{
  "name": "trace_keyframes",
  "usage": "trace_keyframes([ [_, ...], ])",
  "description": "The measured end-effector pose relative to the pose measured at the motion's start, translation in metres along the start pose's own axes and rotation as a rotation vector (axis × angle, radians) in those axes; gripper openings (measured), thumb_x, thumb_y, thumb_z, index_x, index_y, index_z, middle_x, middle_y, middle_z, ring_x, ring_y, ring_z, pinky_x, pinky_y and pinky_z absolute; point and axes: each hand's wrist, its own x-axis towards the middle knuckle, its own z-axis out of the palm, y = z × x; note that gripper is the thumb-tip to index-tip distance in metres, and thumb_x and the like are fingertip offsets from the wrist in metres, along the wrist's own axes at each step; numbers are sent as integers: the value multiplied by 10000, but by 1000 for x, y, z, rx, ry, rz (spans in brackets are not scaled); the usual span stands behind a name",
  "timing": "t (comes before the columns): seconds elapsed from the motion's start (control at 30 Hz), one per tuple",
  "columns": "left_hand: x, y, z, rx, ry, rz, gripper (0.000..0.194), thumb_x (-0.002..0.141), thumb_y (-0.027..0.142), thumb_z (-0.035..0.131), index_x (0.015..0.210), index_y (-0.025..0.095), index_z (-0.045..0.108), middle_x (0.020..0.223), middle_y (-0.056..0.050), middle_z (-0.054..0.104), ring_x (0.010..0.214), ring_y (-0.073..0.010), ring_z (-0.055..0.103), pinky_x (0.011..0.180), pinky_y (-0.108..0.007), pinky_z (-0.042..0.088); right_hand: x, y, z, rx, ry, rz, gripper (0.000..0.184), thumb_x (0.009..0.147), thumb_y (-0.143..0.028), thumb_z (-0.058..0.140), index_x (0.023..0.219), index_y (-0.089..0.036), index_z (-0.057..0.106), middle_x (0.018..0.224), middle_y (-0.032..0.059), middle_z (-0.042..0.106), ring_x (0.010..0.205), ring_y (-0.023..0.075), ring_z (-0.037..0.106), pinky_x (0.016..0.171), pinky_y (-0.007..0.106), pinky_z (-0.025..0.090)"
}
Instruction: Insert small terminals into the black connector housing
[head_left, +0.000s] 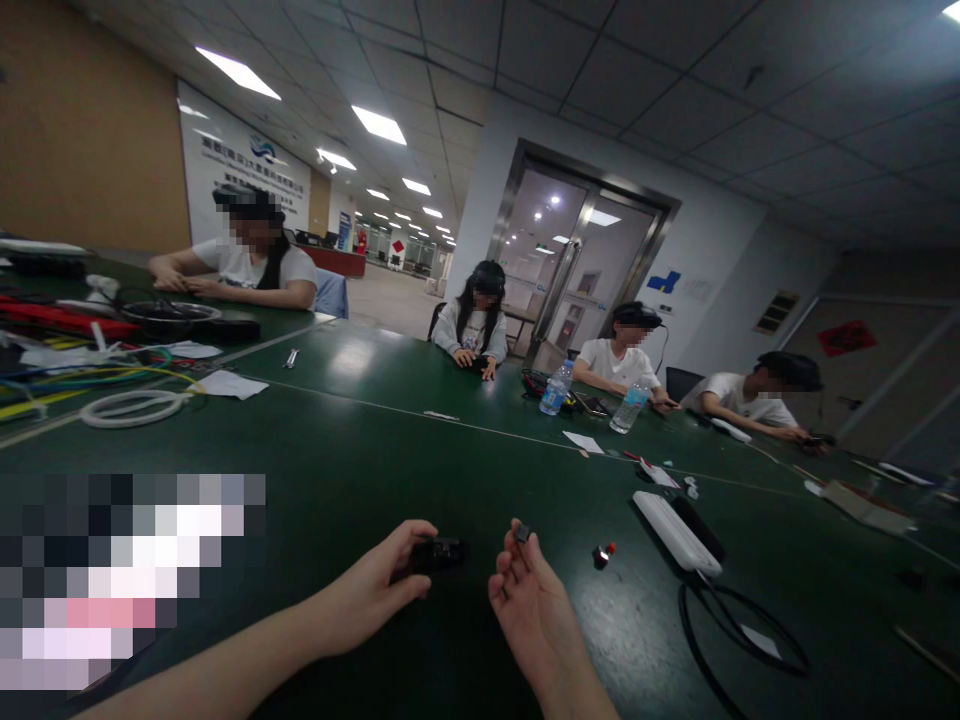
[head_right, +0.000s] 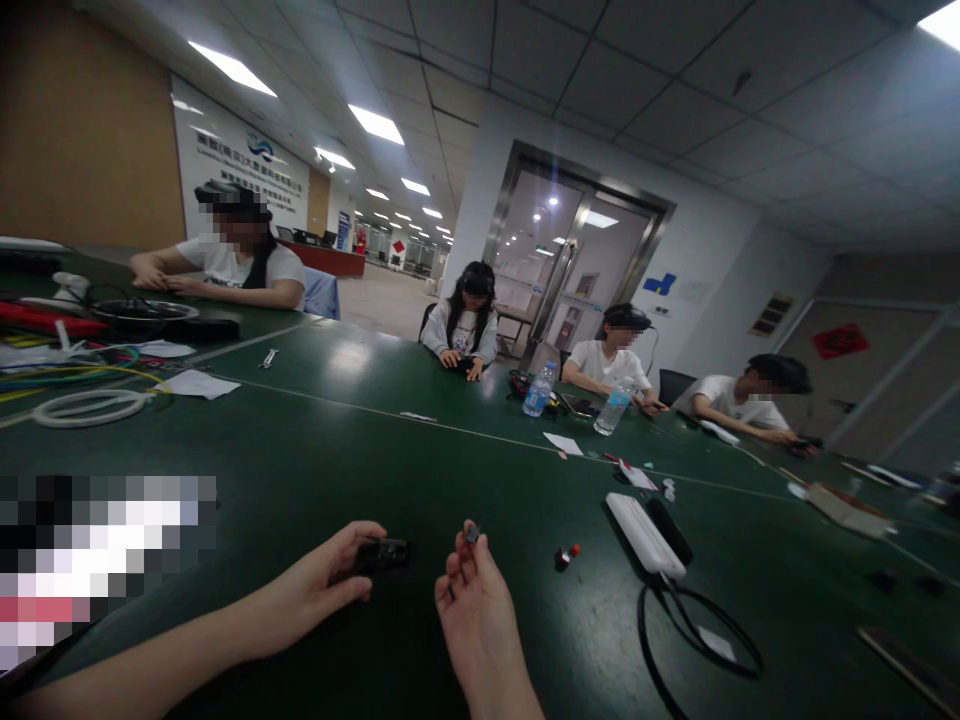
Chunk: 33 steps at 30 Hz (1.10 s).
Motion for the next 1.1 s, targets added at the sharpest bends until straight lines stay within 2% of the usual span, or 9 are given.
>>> trace_keyframes([
  [0.2, 0, -2, -1, 15, -15, 5, 384, 816, 200, 461, 1155, 266, 293, 985, 6, 519, 816, -142, 537, 772, -319, 418, 2, -1, -1, 46, -18, 19, 182, 679, -288, 657, 850, -232, 630, 757, -42, 632, 590, 59, 543, 539, 198, 419],
  [0.43, 2, -4, 1, 35, 5, -20, 400, 799, 222, 482, 1152, 270, 301, 1000, 7, 517, 802, -145, 531, 699, -288, 422, 1, 0, -3, -76, -43, -65, 181, 674, -316, 653, 835, -237, 631, 765, -16, 636, 600, 93, 558, 542, 237, 428],
  [0.63, 0, 3, 0, 84, 14, -21, 418, 782, 258, 516, 1157, 262, 331, 1056, -3, 529, 914, -178, 531, 776, -312, 398, -1, -1, 1, 39, -14, 3, 147, 691, -282, 643, 829, -231, 633, 745, -37, 634, 571, 60, 541, 526, 201, 419],
  [0.77, -1, 10, 0, 130, 35, -46, 416, 773, 259, 520, 1152, 249, 347, 1043, -8, 536, 898, -182, 540, 766, -318, 408, -1, -1, 1, 90, -9, 26, 132, 706, -260, 630, 832, -222, 630, 737, -39, 633, 563, 56, 537, 517, 194, 417],
  [1.0, -1, 6, 1, 101, 11, -40, 446, 799, 239, 488, 1192, 262, 279, 1088, -16, 514, 909, -177, 536, 775, -318, 410, 3, 0, -4, 25, -37, -6, 175, 682, -297, 653, 844, -235, 629, 742, -36, 625, 579, 61, 538, 527, 196, 419],
  [1.1, -2, 10, 2, 95, 25, -53, 409, 800, 241, 483, 1160, 251, 287, 1040, -15, 534, 861, -170, 544, 734, -303, 416, 4, 0, -5, -15, -40, -38, 171, 690, -307, 642, 846, -237, 630, 755, -22, 627, 584, 79, 543, 524, 216, 427],
])
